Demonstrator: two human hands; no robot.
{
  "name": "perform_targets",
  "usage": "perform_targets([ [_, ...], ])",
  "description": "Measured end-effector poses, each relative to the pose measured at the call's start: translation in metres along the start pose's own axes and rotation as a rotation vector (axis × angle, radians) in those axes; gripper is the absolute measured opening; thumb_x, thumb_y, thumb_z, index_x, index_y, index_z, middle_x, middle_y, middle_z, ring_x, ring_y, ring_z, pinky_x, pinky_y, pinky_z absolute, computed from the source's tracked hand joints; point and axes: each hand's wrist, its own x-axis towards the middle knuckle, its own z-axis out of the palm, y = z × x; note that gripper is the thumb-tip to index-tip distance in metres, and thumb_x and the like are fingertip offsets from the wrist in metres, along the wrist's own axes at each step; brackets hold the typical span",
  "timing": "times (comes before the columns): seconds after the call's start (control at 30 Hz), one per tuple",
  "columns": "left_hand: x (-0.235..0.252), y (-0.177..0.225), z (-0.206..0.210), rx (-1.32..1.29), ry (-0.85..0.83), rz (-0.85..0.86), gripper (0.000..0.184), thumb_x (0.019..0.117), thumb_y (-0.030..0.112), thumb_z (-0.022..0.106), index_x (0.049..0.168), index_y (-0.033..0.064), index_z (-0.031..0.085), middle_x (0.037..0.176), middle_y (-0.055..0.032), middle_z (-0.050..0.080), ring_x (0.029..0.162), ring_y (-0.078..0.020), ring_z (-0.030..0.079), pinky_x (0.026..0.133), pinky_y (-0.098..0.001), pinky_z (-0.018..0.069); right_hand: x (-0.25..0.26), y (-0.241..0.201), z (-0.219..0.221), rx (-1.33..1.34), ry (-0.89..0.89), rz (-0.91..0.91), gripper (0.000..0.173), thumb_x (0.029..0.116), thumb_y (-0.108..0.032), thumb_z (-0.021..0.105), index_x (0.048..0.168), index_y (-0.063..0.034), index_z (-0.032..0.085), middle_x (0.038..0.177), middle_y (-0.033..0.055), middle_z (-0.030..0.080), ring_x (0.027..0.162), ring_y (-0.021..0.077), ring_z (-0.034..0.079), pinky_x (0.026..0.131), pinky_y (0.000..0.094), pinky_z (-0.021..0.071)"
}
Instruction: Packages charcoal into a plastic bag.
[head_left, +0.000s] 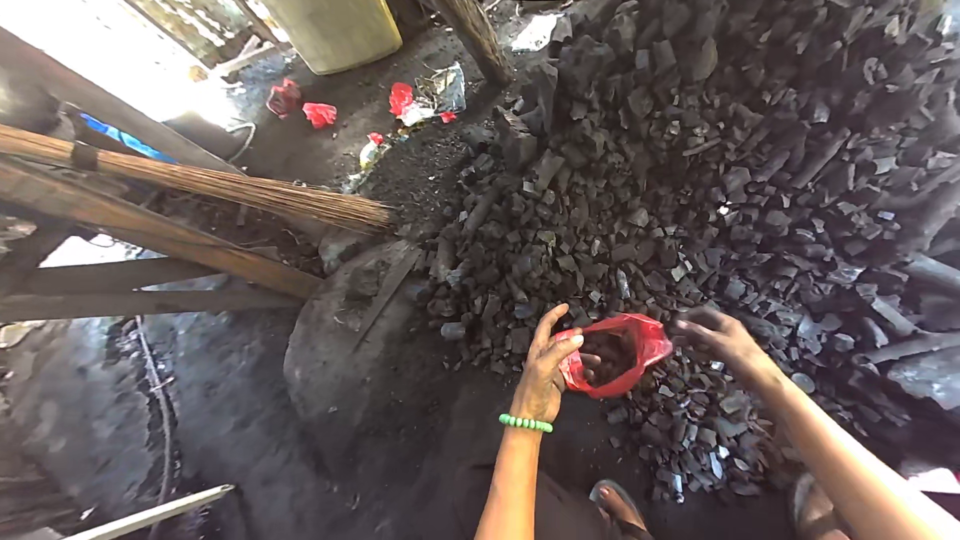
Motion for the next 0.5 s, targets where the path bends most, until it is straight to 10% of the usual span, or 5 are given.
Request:
perform_targets([
  [0.1, 0.001, 0.001, 0.001, 0.009, -0.016, 0.010, 0.062, 0.0957, 0.019, 0.056, 0.155, 0.0199, 0.037, 0.117, -0.0165, 0.064, 0.075, -0.0201, 0.068, 0.061, -0.0299, 0.0575, -0.028, 0.078, -0.035, -0.509, 0.122, 0.233, 0.088, 0.0814, -0.050, 0.084, 0.145, 0.0004, 0.050, 0.145, 0.0382, 0.045, 0.127, 0.0572, 0.050, 0.101, 0.0722, 0.0427],
  [0.2, 0.002, 0.000, 0.002, 0.043, -0.035, 0.008, 0.065, 0.0936, 0.023, 0.058, 0.155, 0.0206, 0.036, 0.118, -0.0149, 0.065, 0.076, -0.0177, 0.068, 0.063, -0.0278, 0.0567, -0.054, 0.102, 0.000, -0.669, 0.061, 0.465, 0.125, 0.0724, -0.060, 0.087, 0.166, -0.0174, 0.016, 0.164, 0.0365, 0.013, 0.142, 0.0612, 0.031, 0.109, 0.0691, 0.0387],
  [0.5, 0.003, 0.000, 0.004, 0.044, -0.007, -0.004, 0.064, 0.0948, 0.022, 0.057, 0.155, 0.0190, 0.036, 0.120, -0.0161, 0.064, 0.078, -0.0196, 0.068, 0.064, -0.0295, 0.0569, -0.027, 0.120, 0.023, -0.703, 0.006, 0.003, 0.090, 0.0711, -0.030, 0.093, 0.151, -0.0311, 0.051, 0.157, 0.0308, 0.033, 0.129, 0.0552, 0.048, 0.100, 0.0636, 0.0477],
])
